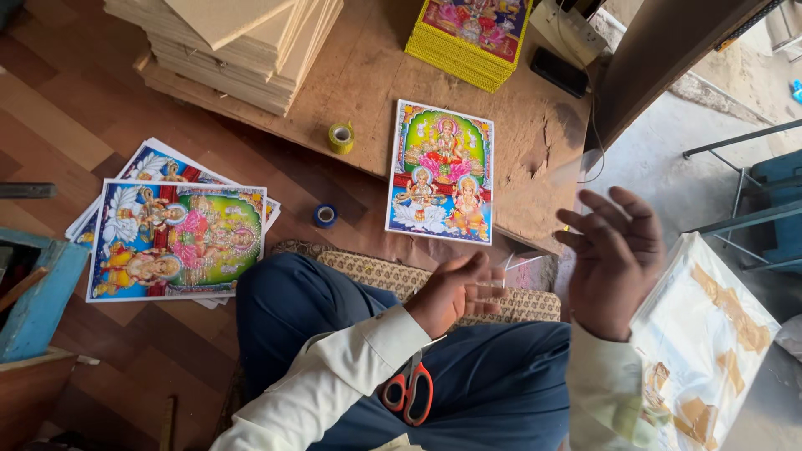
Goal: The person sits on the floor and assembles printed materials by cutting the edges of a colorful printed sheet with scissors, then applying a yellow decorative border tape to the edges. The person handles the printed sheet, scissors, and tape roll to complete the assembly.
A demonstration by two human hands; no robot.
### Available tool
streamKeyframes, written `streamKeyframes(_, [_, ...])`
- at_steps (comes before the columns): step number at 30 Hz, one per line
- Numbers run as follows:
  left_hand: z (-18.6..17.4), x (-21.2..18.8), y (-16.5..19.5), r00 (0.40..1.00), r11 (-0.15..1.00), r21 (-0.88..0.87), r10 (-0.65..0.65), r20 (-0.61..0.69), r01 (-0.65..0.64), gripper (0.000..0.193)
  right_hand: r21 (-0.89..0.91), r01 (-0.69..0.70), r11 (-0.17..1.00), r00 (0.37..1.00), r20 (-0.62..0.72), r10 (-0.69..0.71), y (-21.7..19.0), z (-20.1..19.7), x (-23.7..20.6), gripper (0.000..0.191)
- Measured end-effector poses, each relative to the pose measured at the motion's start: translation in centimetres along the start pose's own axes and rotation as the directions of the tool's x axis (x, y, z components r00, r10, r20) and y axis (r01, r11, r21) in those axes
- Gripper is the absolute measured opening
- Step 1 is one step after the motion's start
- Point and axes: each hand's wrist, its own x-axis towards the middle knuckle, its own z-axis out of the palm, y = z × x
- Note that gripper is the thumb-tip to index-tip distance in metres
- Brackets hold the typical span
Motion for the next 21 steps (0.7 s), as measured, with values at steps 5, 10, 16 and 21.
streamKeyframes(5, [0.7,1.9,6.2,0.886,0.905,0.246,0.403,-0.228,-0.348,0.076,-0.046,0.077,0.996,0.996,0.037,-0.076,1.5,-0.4,0.7,0.053])
streamKeyframes(10, [-1.8,3.5,12.0,0.651,0.303,0.794,0.744,0.149,-0.527,0.077,-0.1,-0.1,0.99,0.994,0.032,0.104,6.5,-4.7,2.2,0.038])
streamKeyframes(16, [-7.7,6.7,12.6,0.602,0.154,0.936,0.795,0.073,-0.317,0.07,-0.176,-0.392,0.903,0.917,-0.002,0.398,17.9,-9.3,3.8,0.033])
streamKeyframes(21, [-12.5,8.5,11.1,0.618,0.081,0.995,0.785,-0.031,-0.053,0.061,-0.396,-0.475,0.786,0.871,-0.086,0.484,23.0,-10.6,3.4,0.044])
